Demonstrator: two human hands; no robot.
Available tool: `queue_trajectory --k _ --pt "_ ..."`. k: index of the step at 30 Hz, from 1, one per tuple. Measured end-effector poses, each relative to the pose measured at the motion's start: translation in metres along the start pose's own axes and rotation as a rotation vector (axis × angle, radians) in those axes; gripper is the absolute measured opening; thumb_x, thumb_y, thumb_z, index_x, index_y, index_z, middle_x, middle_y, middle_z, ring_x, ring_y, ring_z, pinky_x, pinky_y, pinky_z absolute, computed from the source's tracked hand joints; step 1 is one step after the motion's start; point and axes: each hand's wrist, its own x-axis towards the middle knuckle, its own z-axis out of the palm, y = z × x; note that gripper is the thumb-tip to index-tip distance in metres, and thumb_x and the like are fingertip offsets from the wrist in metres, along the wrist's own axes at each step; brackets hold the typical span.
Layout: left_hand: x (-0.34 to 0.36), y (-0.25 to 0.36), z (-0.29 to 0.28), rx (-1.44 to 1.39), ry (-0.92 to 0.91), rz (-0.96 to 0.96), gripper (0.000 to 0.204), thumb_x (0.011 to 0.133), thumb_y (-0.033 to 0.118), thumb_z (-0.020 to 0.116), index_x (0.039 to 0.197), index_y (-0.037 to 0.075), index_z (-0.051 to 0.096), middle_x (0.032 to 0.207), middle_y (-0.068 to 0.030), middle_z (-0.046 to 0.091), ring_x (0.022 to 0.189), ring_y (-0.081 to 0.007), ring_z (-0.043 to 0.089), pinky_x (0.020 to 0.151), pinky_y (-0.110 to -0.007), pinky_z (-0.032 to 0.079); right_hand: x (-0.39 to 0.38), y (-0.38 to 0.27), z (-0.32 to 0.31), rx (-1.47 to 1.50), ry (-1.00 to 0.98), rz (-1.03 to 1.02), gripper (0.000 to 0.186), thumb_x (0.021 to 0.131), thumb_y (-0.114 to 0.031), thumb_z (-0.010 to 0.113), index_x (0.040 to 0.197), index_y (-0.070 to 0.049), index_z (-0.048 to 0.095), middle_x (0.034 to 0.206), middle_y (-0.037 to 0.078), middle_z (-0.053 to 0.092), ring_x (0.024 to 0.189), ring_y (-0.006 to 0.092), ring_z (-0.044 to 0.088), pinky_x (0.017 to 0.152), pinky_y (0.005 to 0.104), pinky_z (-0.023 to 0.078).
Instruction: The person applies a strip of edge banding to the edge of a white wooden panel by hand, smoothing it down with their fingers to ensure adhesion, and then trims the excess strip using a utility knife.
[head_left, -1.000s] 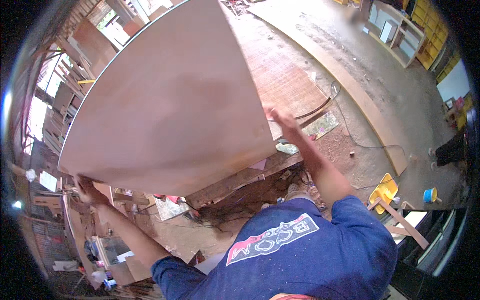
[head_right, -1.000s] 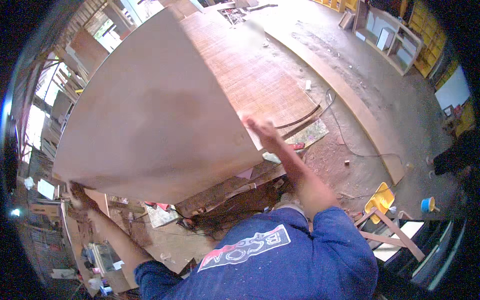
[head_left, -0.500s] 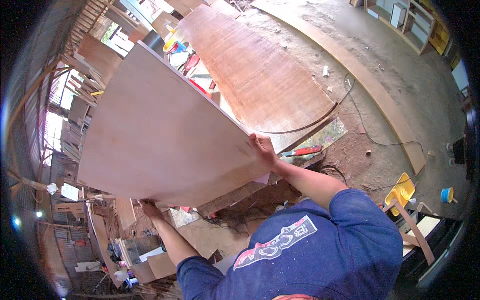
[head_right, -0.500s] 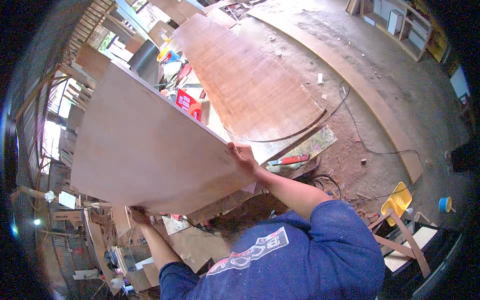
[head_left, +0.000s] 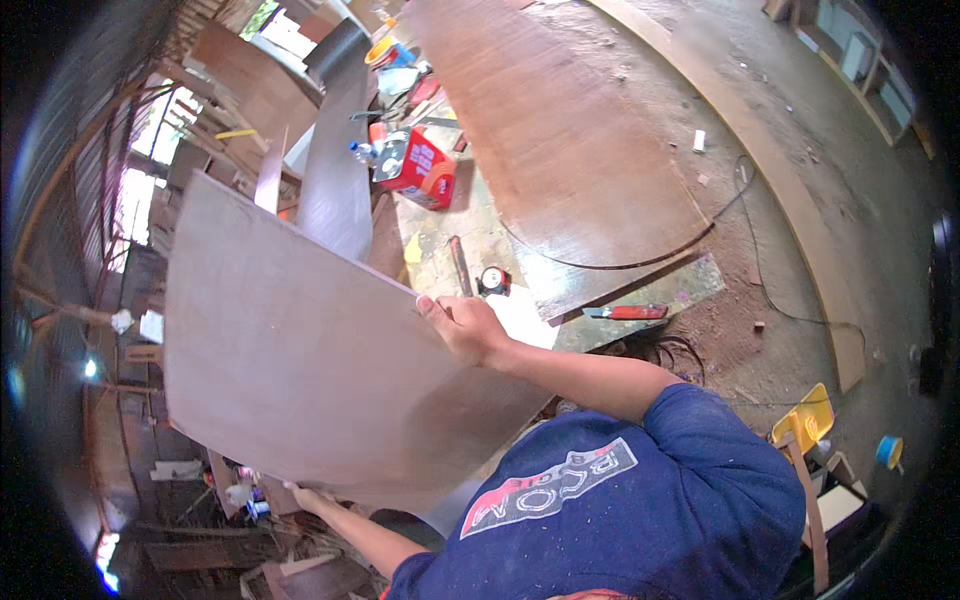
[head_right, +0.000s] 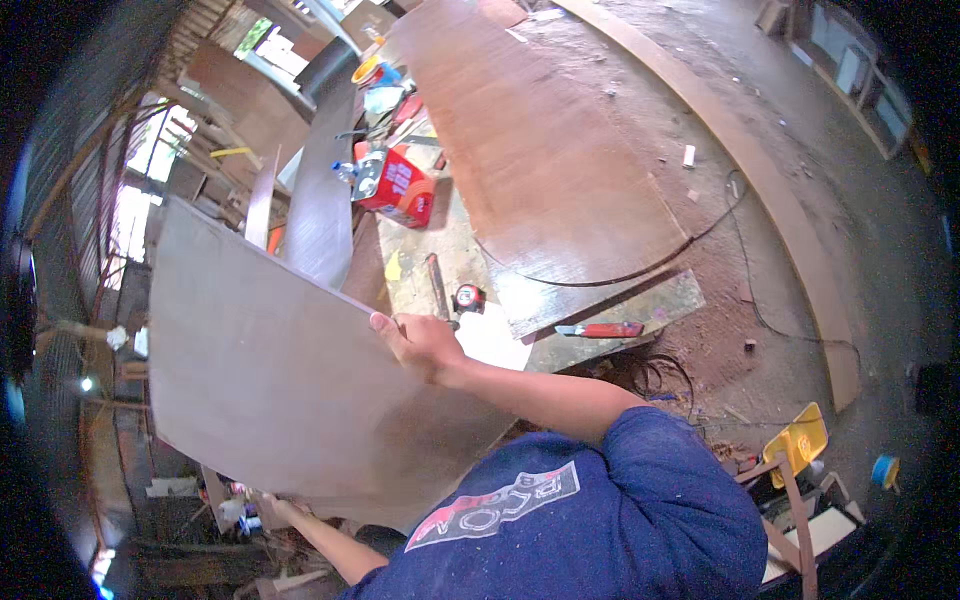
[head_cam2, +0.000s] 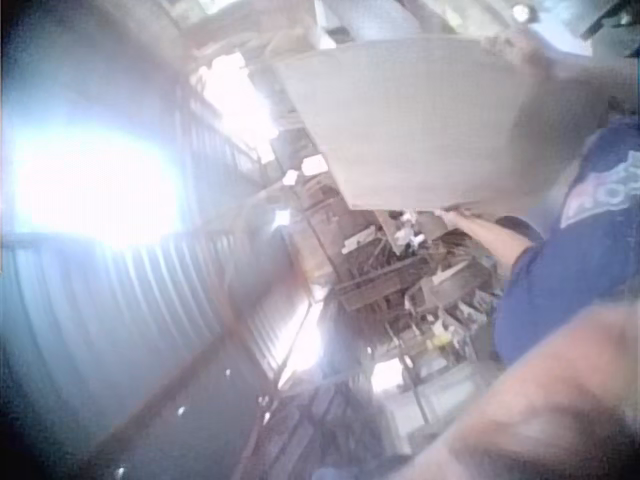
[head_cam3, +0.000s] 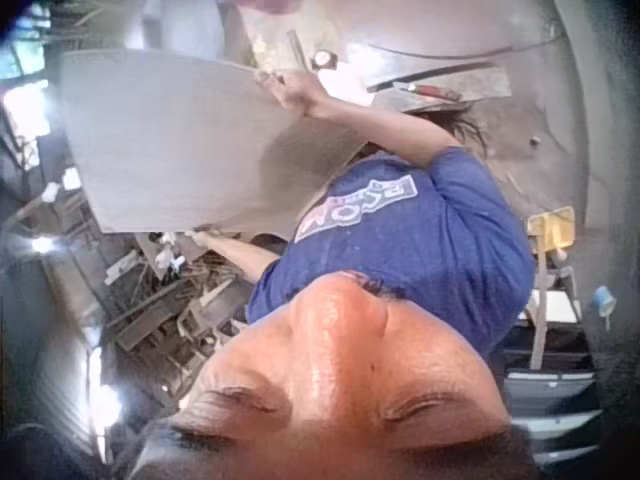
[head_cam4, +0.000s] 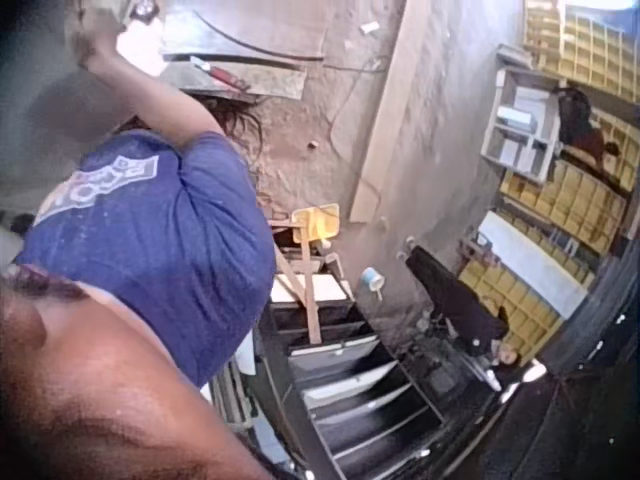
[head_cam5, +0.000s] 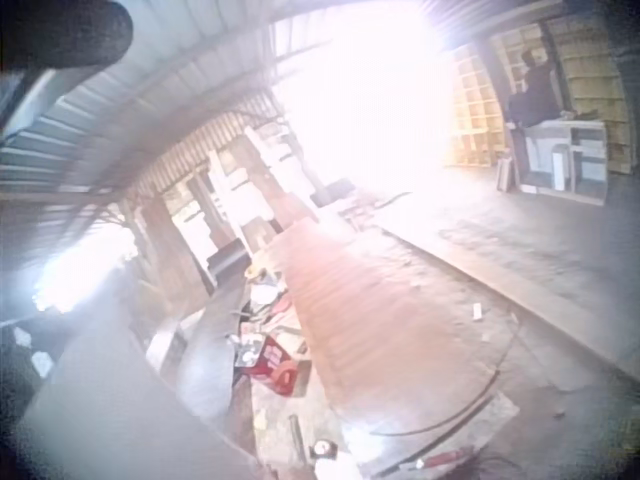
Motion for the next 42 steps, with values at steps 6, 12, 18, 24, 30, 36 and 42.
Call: queue_trajectory --k 6,12,18,24,30,36,42 --pt "-0.062 -0.026 -0.128 0.023 0.293 -0.118 0.079 0.114 0.056 0.04 0.155 -0.011 0.045 0.164 -0.0232 0.046 0.145 -0.0385 0.051 0.12 -0.051 0.042 0.007 0.015 0.064 -0.137 -0.226 0.069 0.086 0.105 -0.077 0.037 0.089 0.001 0.071 0.096 0.03 0.073 0.096 0.0486 0.07 0.087 0.0562 0.052" --pt "-0.104 -0.052 -0.218 0.016 0.365 -0.088 0.074 0.114 0.052 0.038 0.153 -0.009 0.047 0.159 -0.0228 0.052 0.14 -0.0397 0.057 0.114 -0.054 0.049 0.005 0.037 0.114 -0.237 -0.39 0.106 0.087 0.103 -0.078 0.039 0.094 0.002 0.072 0.1 0.031 0.073 0.099 0.0493 0.07 0.089 0.0576 0.053" --pt "-0.112 -0.057 -0.243 -0.009 0.363 -0.149 0.07 0.114 0.051 0.04 0.154 -0.006 0.049 0.16 -0.021 0.052 0.142 -0.0393 0.055 0.117 -0.053 0.046 0.001 0.05 0.13 -0.235 -0.414 0.143 0.086 0.103 -0.076 0.041 0.098 0.003 0.073 0.099 0.031 0.073 0.099 0.0487 0.071 0.089 0.0573 0.054" --pt "-0.096 -0.086 -0.234 0.001 0.308 -0.24 0.07 0.114 0.051 0.042 0.154 -0.006 0.049 0.158 -0.0188 0.055 0.141 -0.0383 0.056 0.118 -0.052 0.045 0.0 0.074 0.119 -0.285 -0.432 0.301 0.082 0.104 -0.072 0.044 0.105 0.005 0.073 0.099 0.031 0.074 0.101 0.0473 0.073 0.09 0.0564 0.054" --pt "-0.104 -0.129 -0.226 0.019 0.346 -0.311 0.066 0.115 0.049 0.037 0.153 -0.003 0.05 0.152 -0.0204 0.059 0.134 -0.0402 0.062 0.113 -0.054 0.051 0.001 0.115 0.134 -0.406 -0.464 0.317 0.081 0.105 -0.069 0.045 0.111 0.006 0.073 0.102 0.034 0.074 0.102 0.0488 0.072 0.093 0.0572 0.054" --pt "-0.113 -0.162 -0.231 0.171 0.396 -0.302 0.057 0.116 0.035 0.043 0.147 -0.011 0.054 0.146 -0.0244 0.063 0.127 -0.0383 0.066 0.109 -0.046 0.054 -0.008 0.161 0.155 -0.413 -0.412 0.38 0.081 0.105 -0.068 0.044 0.109 0.006 0.074 0.105 0.033 0.074 0.104 0.0491 0.072 0.094 0.0565 0.054" --pt "-0.084 -0.194 -0.21 0.275 0.345 -0.205 0.049 0.116 0.027 0.047 0.138 -0.014 0.062 0.134 -0.0235 0.071 0.115 -0.033 0.071 0.099 -0.042 0.056 -0.001 0.202 0.149 -0.451 -0.392 0.475 0.079 0.106 -0.067 0.043 0.113 0.006 0.075 0.117 0.033 0.073 0.112 0.0511 0.07 0.098 0.0579 0.052"
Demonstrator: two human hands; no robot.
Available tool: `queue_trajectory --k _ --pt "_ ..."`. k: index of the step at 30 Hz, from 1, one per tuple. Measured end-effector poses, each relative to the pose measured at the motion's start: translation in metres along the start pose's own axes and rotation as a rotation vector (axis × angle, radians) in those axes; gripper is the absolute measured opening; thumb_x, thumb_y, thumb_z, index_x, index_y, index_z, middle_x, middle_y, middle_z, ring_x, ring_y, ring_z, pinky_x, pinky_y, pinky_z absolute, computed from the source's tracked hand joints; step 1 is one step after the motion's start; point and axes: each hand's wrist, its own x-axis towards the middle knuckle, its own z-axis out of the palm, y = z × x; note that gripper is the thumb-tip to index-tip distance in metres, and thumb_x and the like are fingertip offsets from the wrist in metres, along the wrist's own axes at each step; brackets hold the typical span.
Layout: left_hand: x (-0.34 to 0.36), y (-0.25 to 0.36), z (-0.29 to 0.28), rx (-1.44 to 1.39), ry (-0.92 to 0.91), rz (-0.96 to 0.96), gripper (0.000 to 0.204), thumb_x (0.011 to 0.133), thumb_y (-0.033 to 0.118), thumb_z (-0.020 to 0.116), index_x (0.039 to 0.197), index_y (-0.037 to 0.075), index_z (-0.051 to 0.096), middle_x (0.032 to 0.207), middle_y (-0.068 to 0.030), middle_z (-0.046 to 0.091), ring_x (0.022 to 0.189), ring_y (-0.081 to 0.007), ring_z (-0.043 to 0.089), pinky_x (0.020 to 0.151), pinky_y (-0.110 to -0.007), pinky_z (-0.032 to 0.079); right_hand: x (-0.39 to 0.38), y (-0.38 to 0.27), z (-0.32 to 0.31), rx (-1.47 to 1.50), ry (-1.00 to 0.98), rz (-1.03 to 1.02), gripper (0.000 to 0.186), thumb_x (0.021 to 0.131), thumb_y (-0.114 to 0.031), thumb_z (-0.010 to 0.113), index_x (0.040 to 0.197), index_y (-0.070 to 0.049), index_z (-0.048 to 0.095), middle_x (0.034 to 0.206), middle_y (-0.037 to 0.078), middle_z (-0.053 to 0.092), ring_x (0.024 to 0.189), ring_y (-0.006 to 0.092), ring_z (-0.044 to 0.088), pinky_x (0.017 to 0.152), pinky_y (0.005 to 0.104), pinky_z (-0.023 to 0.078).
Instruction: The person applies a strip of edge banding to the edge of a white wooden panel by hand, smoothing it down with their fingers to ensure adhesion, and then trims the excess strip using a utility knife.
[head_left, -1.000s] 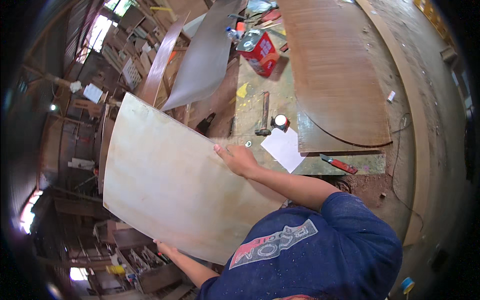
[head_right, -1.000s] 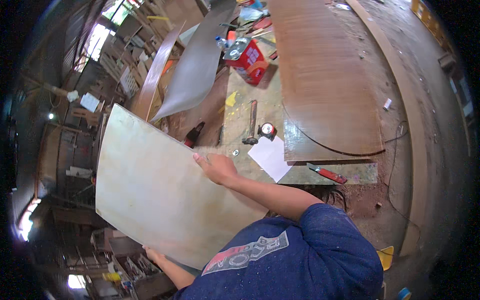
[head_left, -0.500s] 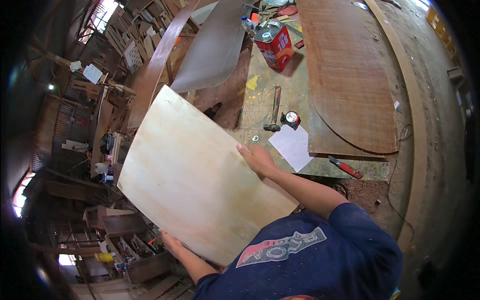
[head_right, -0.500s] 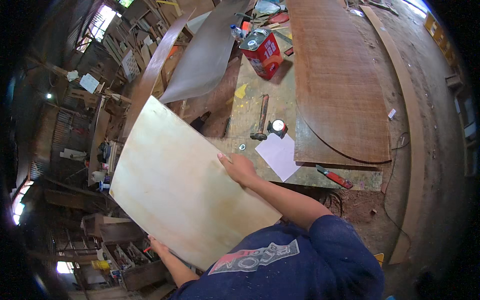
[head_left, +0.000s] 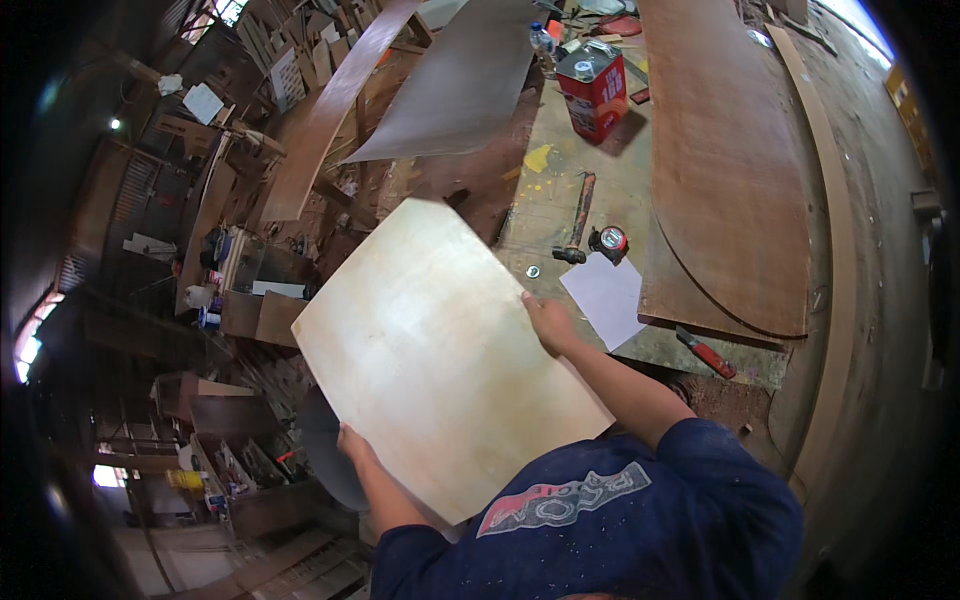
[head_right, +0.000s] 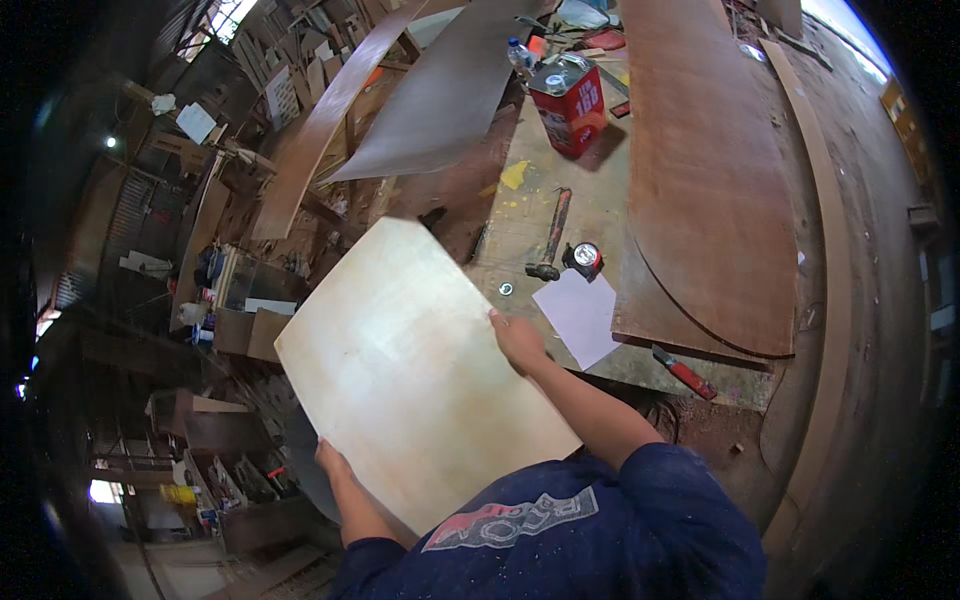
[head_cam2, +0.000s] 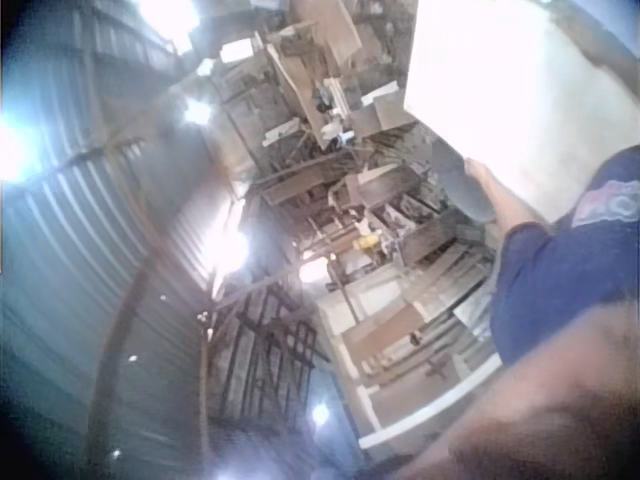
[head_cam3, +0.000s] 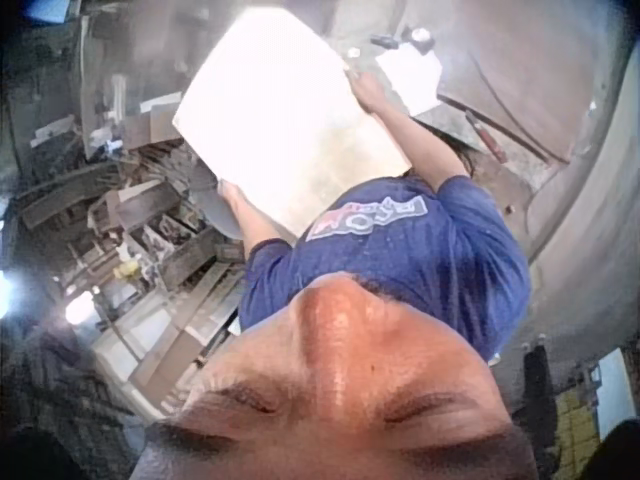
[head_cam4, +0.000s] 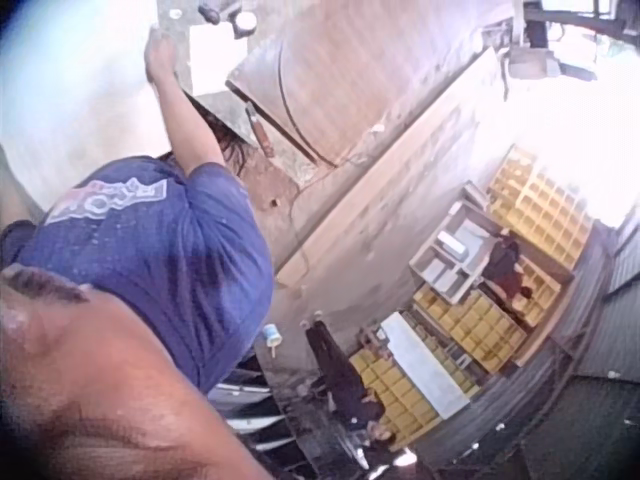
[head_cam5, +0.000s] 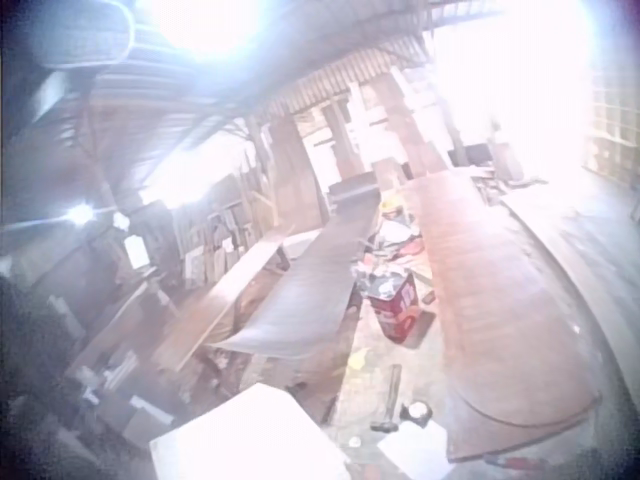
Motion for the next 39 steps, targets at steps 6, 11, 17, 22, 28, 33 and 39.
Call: queue_trajectory --k 6,11,17,22,28,33,39 --pt "0.061 0.014 0.098 0.154 -0.044 0.158 0.043 0.111 0.021 0.053 0.116 -0.016 0.072 0.109 -0.0205 0.079 0.098 -0.0277 0.073 0.091 -0.039 0.056 0.023 0.006 -0.025 0.006 0.169 0.114 0.073 0.106 -0.063 0.047 0.106 0.003 0.078 0.111 0.032 0.074 0.109 0.0501 0.071 0.096 0.0559 0.053" --pt "0.12 0.033 0.214 0.158 -0.26 0.233 0.043 0.111 0.021 0.053 0.119 -0.017 0.07 0.115 -0.021 0.077 0.1 -0.0266 0.072 0.091 -0.039 0.055 0.048 -0.001 -0.049 0.04 0.379 0.222 0.069 0.105 -0.061 0.05 0.104 0.002 0.079 0.105 0.032 0.075 0.105 0.0494 0.072 0.092 0.0546 0.053" --pt "0.169 0.079 0.368 0.186 -0.525 0.243 0.041 0.11 0.019 0.053 0.12 -0.017 0.069 0.115 -0.0211 0.077 0.1 -0.0275 0.071 0.091 -0.041 0.055 0.087 -0.019 -0.06 0.112 0.57 0.31 0.075 0.104 -0.06 0.052 0.11 0.012 0.074 0.116 0.038 0.071 0.117 0.0523 0.068 0.099 0.055 0.051" --pt "0.219 0.125 0.452 0.545 -0.59 0.352 0.042 0.108 0.019 0.054 0.114 -0.019 0.07 0.113 -0.0196 0.077 0.101 -0.0282 0.07 0.09 -0.042 0.053 0.126 -0.038 -0.047 0.184 0.648 0.419 0.075 0.104 -0.062 0.049 0.115 0.007 0.076 0.124 0.037 0.07 0.122 0.0526 0.066 0.105 0.056 0.05" --pt "0.249 0.148 0.52 0.317 -0.73 0.363 0.044 0.105 0.021 0.056 0.109 -0.021 0.068 0.108 -0.0194 0.076 0.097 -0.0261 0.067 0.088 -0.041 0.052 0.168 -0.06 -0.042 0.162 0.768 0.421 0.075 0.103 -0.062 0.052 0.116 0.008 0.076 0.123 0.036 0.071 0.122 0.0512 0.067 0.105 0.0549 0.051" --pt "0.283 0.143 0.572 0.341 -0.703 0.393 0.042 0.107 0.02 0.056 0.114 -0.019 0.07 0.111 -0.0192 0.076 0.098 -0.0264 0.067 0.091 -0.04 0.052 0.194 -0.077 -0.052 0.135 0.808 0.442 0.076 0.102 -0.063 0.053 0.114 0.009 0.076 0.123 0.035 0.071 0.122 0.051 0.067 0.105 0.0553 0.051" --pt "0.334 0.125 0.641 0.284 -0.949 0.237 0.038 0.109 0.019 0.049 0.127 -0.008 0.069 0.121 -0.0184 0.075 0.107 -0.0269 0.071 0.09 -0.038 0.055 0.225 -0.091 -0.069 0.159 0.802 0.438 0.068 0.102 -0.059 0.054 0.146 -0.008 0.062 0.127 0.035 0.07 0.125 0.0512 0.066 0.105 0.0564 0.05"
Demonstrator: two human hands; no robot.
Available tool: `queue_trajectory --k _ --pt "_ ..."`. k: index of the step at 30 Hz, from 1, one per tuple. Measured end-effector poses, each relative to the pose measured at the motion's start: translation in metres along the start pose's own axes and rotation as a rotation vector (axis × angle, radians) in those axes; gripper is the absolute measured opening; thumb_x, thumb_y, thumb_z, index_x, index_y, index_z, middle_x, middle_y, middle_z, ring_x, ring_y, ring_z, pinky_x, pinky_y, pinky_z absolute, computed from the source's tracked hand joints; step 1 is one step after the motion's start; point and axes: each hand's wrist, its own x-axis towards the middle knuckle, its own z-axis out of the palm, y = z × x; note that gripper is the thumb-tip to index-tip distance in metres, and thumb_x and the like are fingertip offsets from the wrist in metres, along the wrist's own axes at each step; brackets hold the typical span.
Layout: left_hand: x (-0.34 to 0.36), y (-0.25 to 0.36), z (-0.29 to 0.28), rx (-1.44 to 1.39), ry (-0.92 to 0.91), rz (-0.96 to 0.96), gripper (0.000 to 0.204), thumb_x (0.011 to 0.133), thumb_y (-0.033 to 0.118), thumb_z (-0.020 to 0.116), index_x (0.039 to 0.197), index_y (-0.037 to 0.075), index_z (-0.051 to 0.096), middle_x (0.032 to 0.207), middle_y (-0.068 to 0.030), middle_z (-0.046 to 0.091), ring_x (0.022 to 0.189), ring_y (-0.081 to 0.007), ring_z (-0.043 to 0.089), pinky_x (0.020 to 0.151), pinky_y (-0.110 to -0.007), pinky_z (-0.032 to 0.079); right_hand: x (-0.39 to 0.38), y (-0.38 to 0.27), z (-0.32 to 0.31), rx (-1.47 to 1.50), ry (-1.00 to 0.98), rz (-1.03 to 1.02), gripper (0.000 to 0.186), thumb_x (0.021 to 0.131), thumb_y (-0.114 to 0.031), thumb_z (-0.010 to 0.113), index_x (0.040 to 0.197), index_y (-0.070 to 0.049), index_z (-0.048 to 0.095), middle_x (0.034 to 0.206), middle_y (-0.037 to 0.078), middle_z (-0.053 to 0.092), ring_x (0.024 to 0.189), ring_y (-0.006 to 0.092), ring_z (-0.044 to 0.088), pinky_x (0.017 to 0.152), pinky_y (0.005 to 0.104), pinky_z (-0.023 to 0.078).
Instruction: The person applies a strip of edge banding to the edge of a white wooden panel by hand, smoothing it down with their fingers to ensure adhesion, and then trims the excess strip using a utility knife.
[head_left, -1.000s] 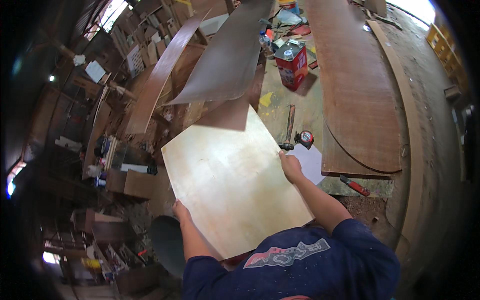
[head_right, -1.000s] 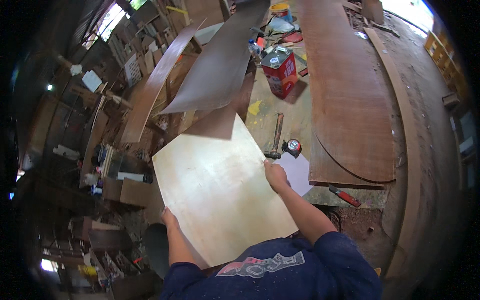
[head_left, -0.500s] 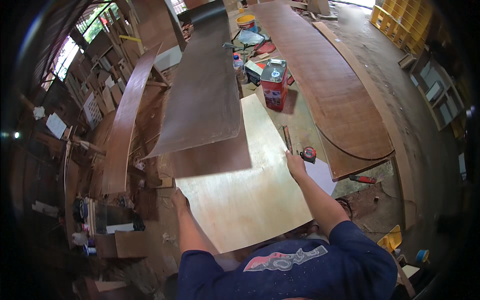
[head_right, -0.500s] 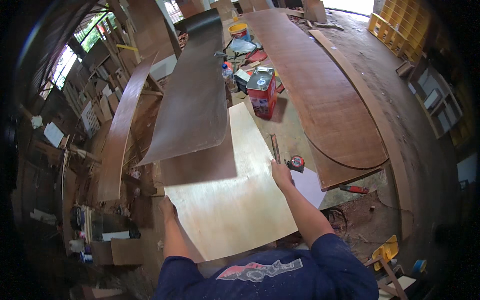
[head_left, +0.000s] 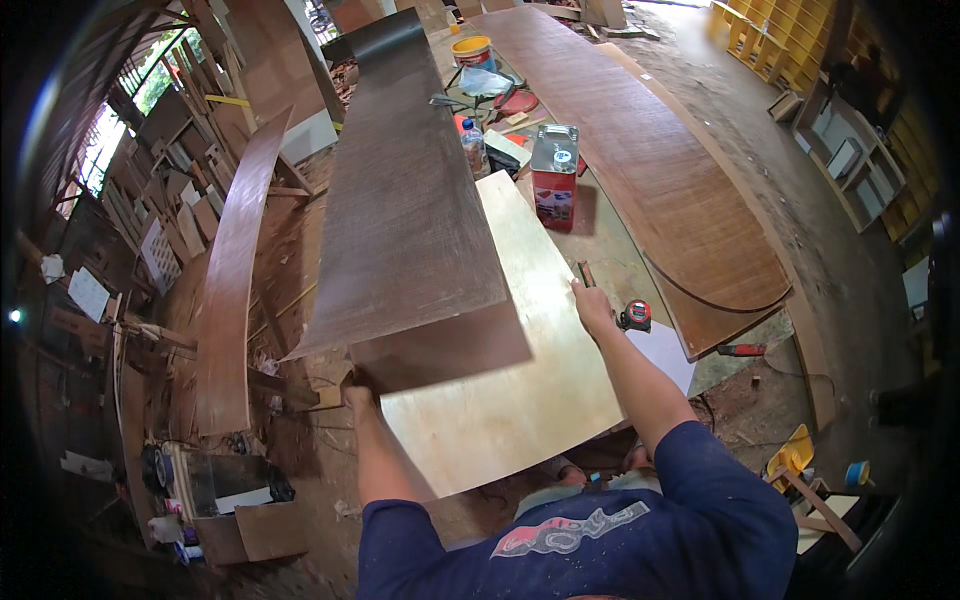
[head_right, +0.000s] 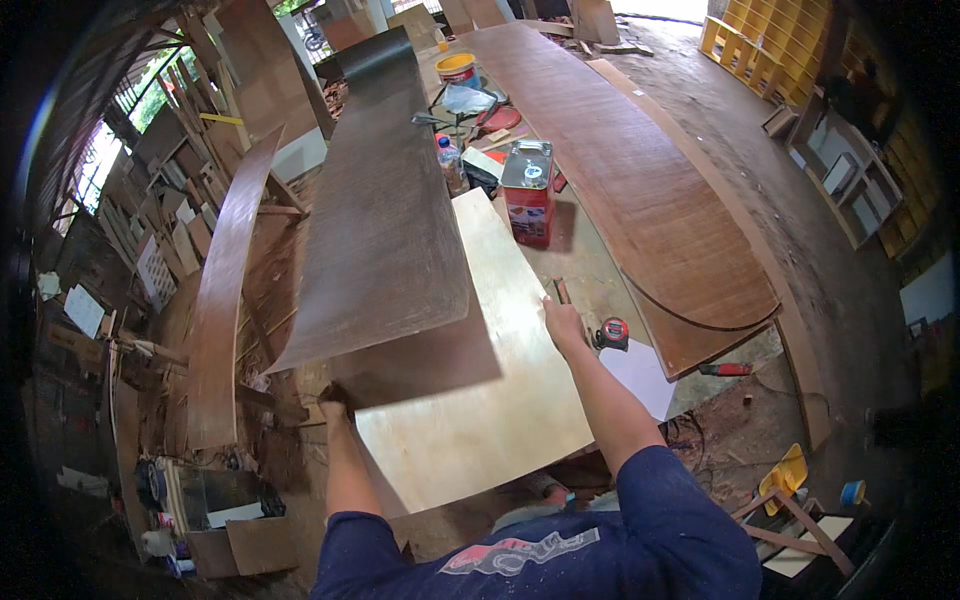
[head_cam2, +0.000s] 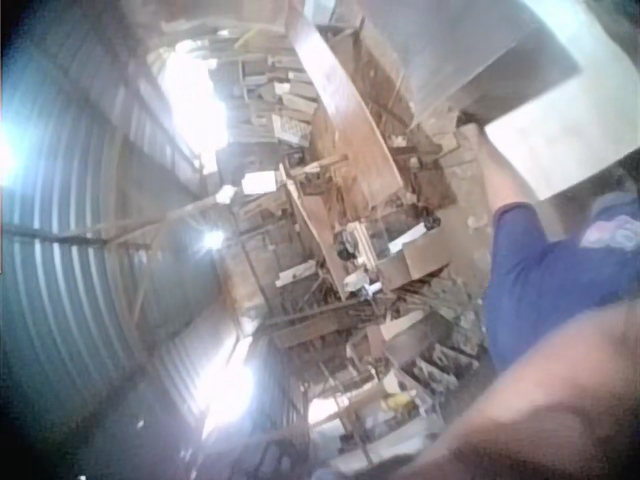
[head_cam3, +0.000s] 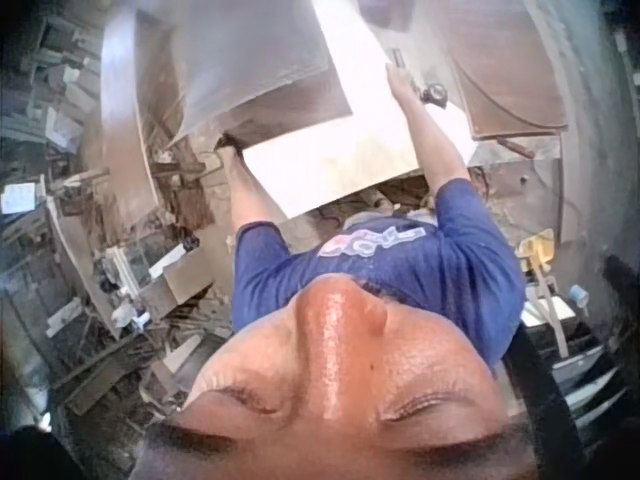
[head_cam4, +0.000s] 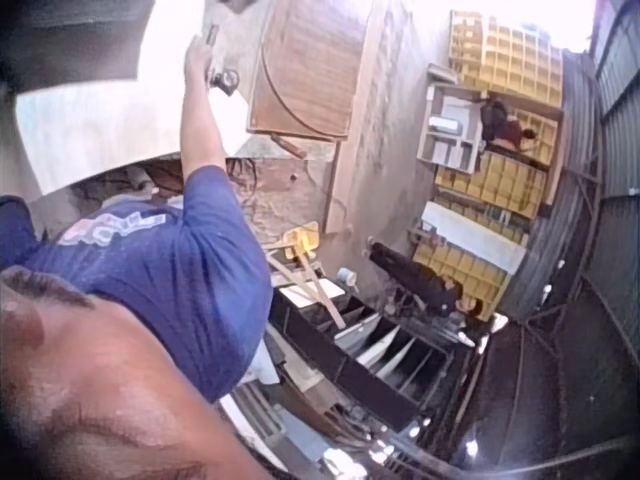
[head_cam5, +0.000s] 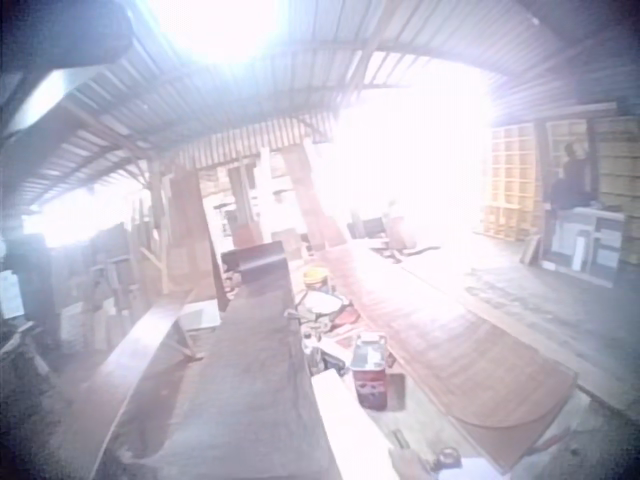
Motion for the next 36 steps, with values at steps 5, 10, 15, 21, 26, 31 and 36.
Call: queue_trajectory --k 5,10,15,21,26,31,36 --pt "0.049 0.001 0.003 1.649 -0.101 0.532 0.032 0.109 0.018 0.047 0.122 0.005 0.072 0.112 -0.0157 0.079 0.106 -0.0279 0.076 0.086 -0.04 0.061 0.018 -0.01 0.004 0.002 0.017 -0.062 0.071 0.103 -0.057 0.052 0.167 -0.028 0.038 0.135 0.035 0.066 0.13 0.0513 0.062 0.109 0.0586 0.047" --pt "0.056 0.001 0.014 1.501 -0.105 0.581 0.027 0.105 0.022 0.053 0.112 0.009 0.075 0.106 -0.0134 0.08 0.099 -0.0309 0.078 0.079 -0.042 0.063 0.031 -0.008 0.007 -0.013 0.003 -0.013 0.071 0.104 -0.056 0.049 0.167 -0.026 0.038 0.141 0.034 0.063 0.133 0.0513 0.06 0.113 0.0579 0.045" --pt "0.038 0.022 0.011 1.555 -0.102 0.686 0.035 0.103 0.035 0.057 0.11 0.007 0.075 0.098 -0.0156 0.079 0.095 -0.0337 0.078 0.077 -0.049 0.063 0.038 -0.007 0.012 -0.007 -0.035 -0.167 0.077 0.104 -0.057 0.051 0.159 -0.004 0.045 0.138 0.037 0.063 0.131 0.0506 0.061 0.112 0.0532 0.046" --pt "0.043 0.032 0.016 1.421 -0.141 0.597 0.034 0.102 0.032 0.061 0.113 0.003 0.075 0.107 -0.0199 0.078 0.099 -0.0359 0.076 0.08 -0.05 0.062 0.019 -0.002 0.001 0.03 0.044 -0.243 0.085 0.101 -0.06 0.061 0.162 -0.004 0.041 0.137 0.033 0.066 0.127 0.0477 0.065 0.109 0.0521 0.05" --pt "-0.001 0.023 0.017 -0.384 0.031 0.106 0.032 0.101 0.027 0.065 0.116 0.001 0.075 0.114 -0.0234 0.076 0.1 -0.0379 0.075 0.083 -0.05 0.062 -0.017 0.037 -0.054 -0.044 0.056 -0.196 0.056 0.099 -0.051 0.067 0.133 -0.007 0.07 0.126 0.027 0.073 0.118 0.0435 0.07 0.101 0.0526 0.054" --pt "-0.142 0.061 0.032 0.138 0.39 0.361 0.028 0.109 0.018 0.061 0.124 -0.006 0.065 0.118 -0.0195 0.068 0.107 -0.0292 0.064 0.091 -0.041 0.054 -0.04 0.13 -0.136 -0.034 0.394 -0.144 0.028 0.096 -0.031 0.069 0.113 -0.01 0.078 0.115 0.019 0.077 0.111 0.0372 0.073 0.094 0.051 0.057" --pt "-0.296 0.076 0.118 0.023 0.022 0.434 0.015 0.106 0.012 0.062 0.117 0.002 0.065 0.109 -0.0093 0.066 0.097 -0.023 0.062 0.085 -0.037 0.052 -0.006 0.206 -0.202 -0.406 0.689 -0.187 0.025 0.093 -0.023 0.074 0.118 -0.018 0.077 0.134 0.009 0.07 0.14 0.0315 0.054 0.113 0.0501 0.043"
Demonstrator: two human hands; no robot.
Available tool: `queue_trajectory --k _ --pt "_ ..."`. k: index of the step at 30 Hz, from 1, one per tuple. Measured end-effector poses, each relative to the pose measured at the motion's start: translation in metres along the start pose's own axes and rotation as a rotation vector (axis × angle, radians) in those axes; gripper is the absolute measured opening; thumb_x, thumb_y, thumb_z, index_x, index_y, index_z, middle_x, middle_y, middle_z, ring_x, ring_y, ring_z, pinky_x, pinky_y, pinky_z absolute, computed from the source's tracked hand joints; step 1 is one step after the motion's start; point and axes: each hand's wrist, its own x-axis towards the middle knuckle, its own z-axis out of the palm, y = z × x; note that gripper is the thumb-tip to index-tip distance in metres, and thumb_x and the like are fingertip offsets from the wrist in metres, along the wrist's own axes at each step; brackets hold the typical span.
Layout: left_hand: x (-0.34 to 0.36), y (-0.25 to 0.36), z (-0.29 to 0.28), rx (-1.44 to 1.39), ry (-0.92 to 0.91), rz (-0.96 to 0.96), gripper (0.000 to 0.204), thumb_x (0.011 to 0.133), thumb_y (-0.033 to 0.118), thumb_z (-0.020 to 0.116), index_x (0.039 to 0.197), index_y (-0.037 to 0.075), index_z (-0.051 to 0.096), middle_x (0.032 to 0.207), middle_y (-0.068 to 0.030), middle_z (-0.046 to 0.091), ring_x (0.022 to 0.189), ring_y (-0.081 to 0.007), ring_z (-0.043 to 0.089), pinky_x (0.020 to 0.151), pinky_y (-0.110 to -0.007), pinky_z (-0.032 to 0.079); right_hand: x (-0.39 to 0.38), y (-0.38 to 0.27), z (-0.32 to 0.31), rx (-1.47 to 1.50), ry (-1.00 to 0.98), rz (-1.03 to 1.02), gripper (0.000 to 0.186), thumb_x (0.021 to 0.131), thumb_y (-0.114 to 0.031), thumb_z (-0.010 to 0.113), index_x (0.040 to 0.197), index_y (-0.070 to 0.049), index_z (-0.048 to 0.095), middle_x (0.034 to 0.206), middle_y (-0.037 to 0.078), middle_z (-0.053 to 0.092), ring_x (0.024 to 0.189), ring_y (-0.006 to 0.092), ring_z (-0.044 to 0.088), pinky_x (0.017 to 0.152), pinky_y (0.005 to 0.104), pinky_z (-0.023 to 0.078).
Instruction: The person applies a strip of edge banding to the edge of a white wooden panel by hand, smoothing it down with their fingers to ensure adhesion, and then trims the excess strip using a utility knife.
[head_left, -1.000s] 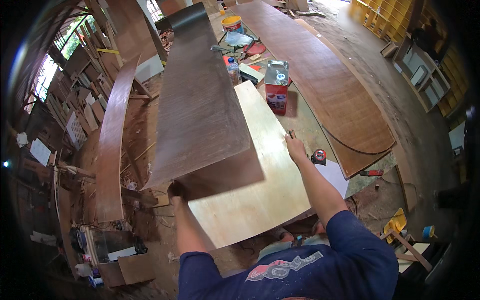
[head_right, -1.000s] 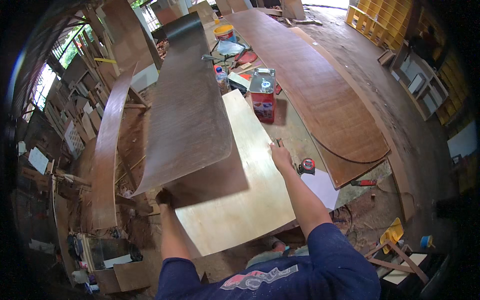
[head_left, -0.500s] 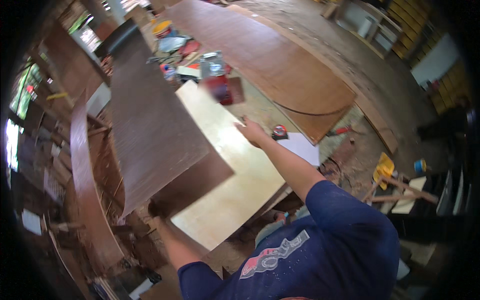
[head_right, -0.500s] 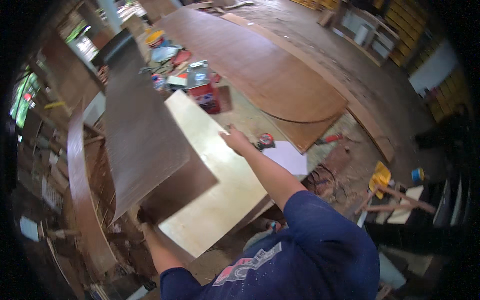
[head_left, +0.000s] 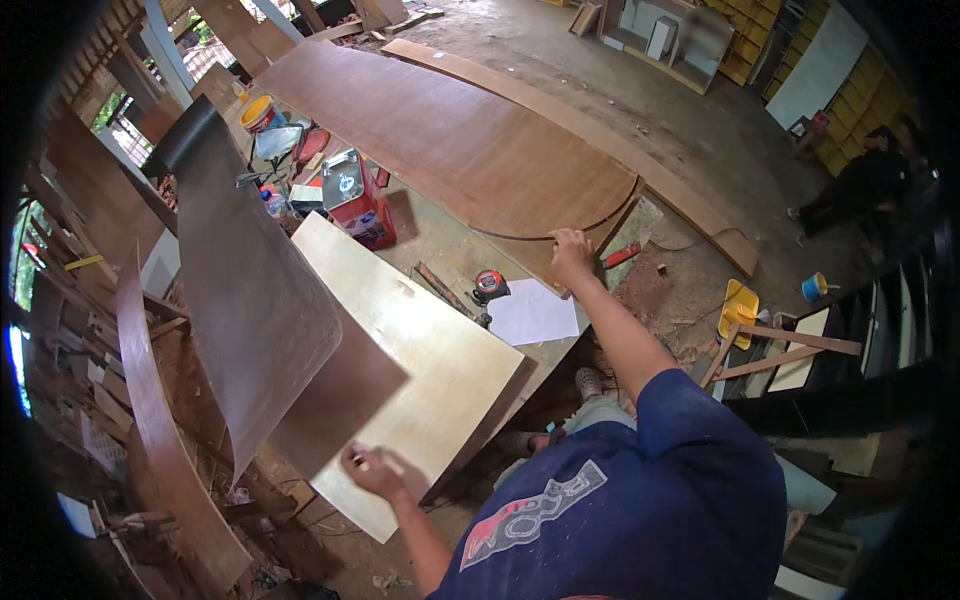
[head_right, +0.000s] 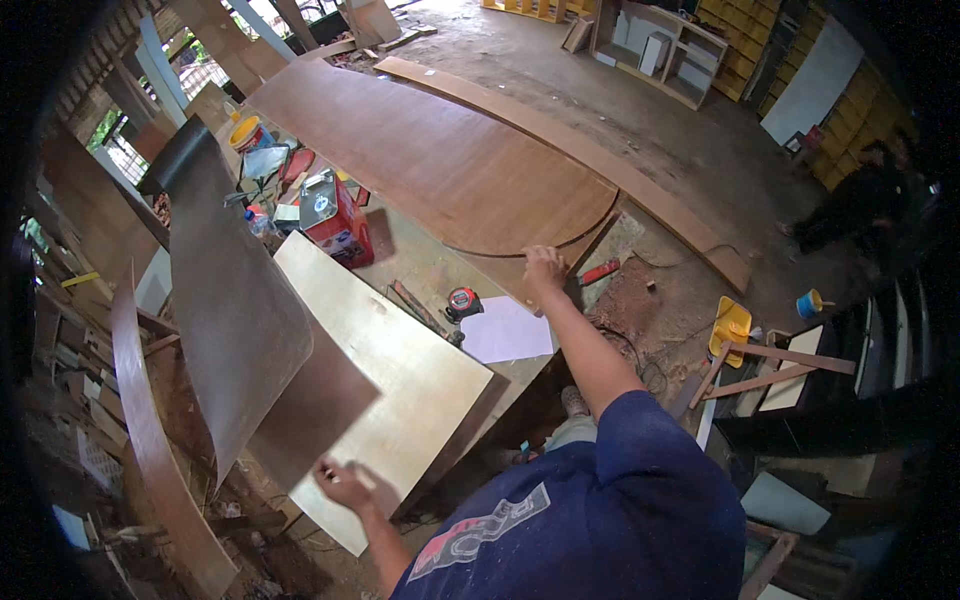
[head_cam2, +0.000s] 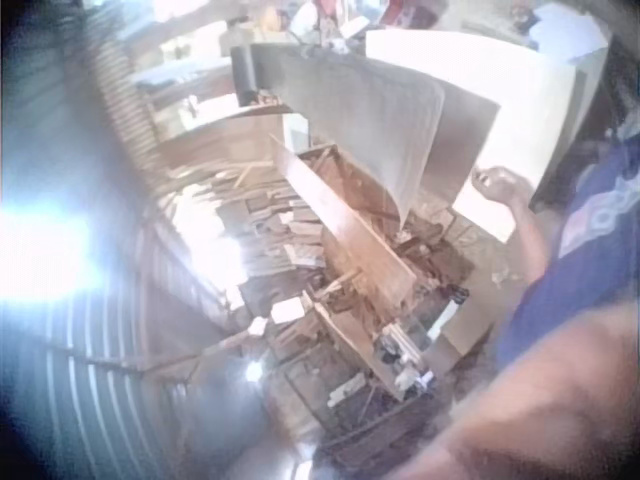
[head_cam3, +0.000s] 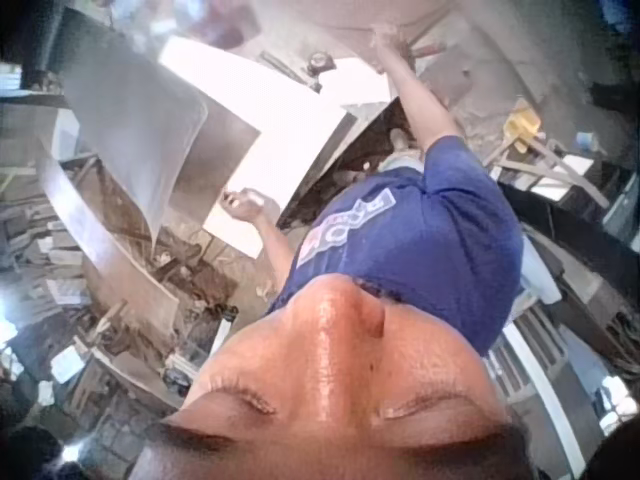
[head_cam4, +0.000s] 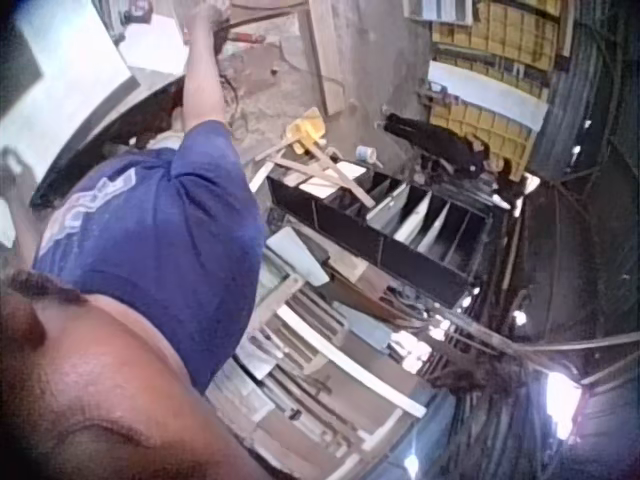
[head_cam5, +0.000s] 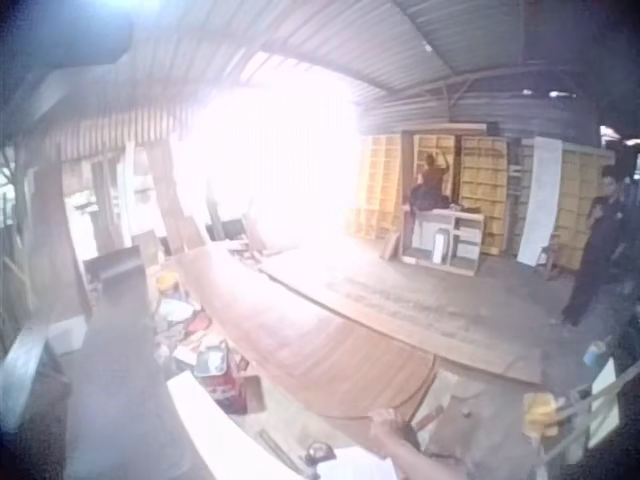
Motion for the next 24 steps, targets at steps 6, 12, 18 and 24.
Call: queue_trajectory --k 6,12,18,24 --pt "-0.108 0.077 0.085 -0.106 -0.517 0.316 0.007 0.099 0.008 0.07 0.103 0.003 0.072 0.1 -0.0093 0.072 0.092 -0.0197 0.067 0.079 -0.033 0.055 0.038 0.045 0.004 -0.165 -0.066 -0.196 0.027 0.092 -0.025 0.076 0.117 -0.014 0.075 0.134 0.007 0.07 0.142 0.0313 0.051 0.119 0.0542 0.032" --pt "-0.176 0.142 0.158 -0.115 -0.93 0.124 0.017 0.105 0.014 0.07 0.114 -0.001 0.074 0.105 -0.0074 0.076 0.095 -0.0149 0.07 0.09 -0.03 0.056 0.023 0.022 -0.048 0.062 -0.244 -0.49 0.018 0.098 -0.027 0.07 0.109 -0.013 0.075 0.117 0.01 0.074 0.11 0.0334 0.07 0.097 0.0522 0.051" --pt "-0.208 0.215 0.246 -0.721 -0.895 -0.333 0.037 0.112 0.018 0.06 0.138 -0.009 0.062 0.129 -0.0186 0.071 0.124 -0.0271 0.069 0.107 -0.041 0.056 -0.044 -0.009 -0.167 0.74 -0.5 -0.576 0.027 0.105 -0.033 0.063 0.116 -0.01 0.07 0.099 0.018 0.077 0.089 0.0419 0.076 0.081 0.0545 0.06" --pt "-0.205 0.277 0.265 -0.707 -0.78 -0.424 0.046 0.113 0.028 0.06 0.137 -0.011 0.057 0.13 -0.0233 0.07 0.116 -0.0324 0.072 0.104 -0.045 0.059 -0.038 0.035 -0.237 1.067 -1.042 -0.152 0.023 0.105 -0.023 0.07 0.107 0.0 0.072 0.082 0.009 0.076 0.066 0.0159 0.074 0.055 0.0311 0.058"
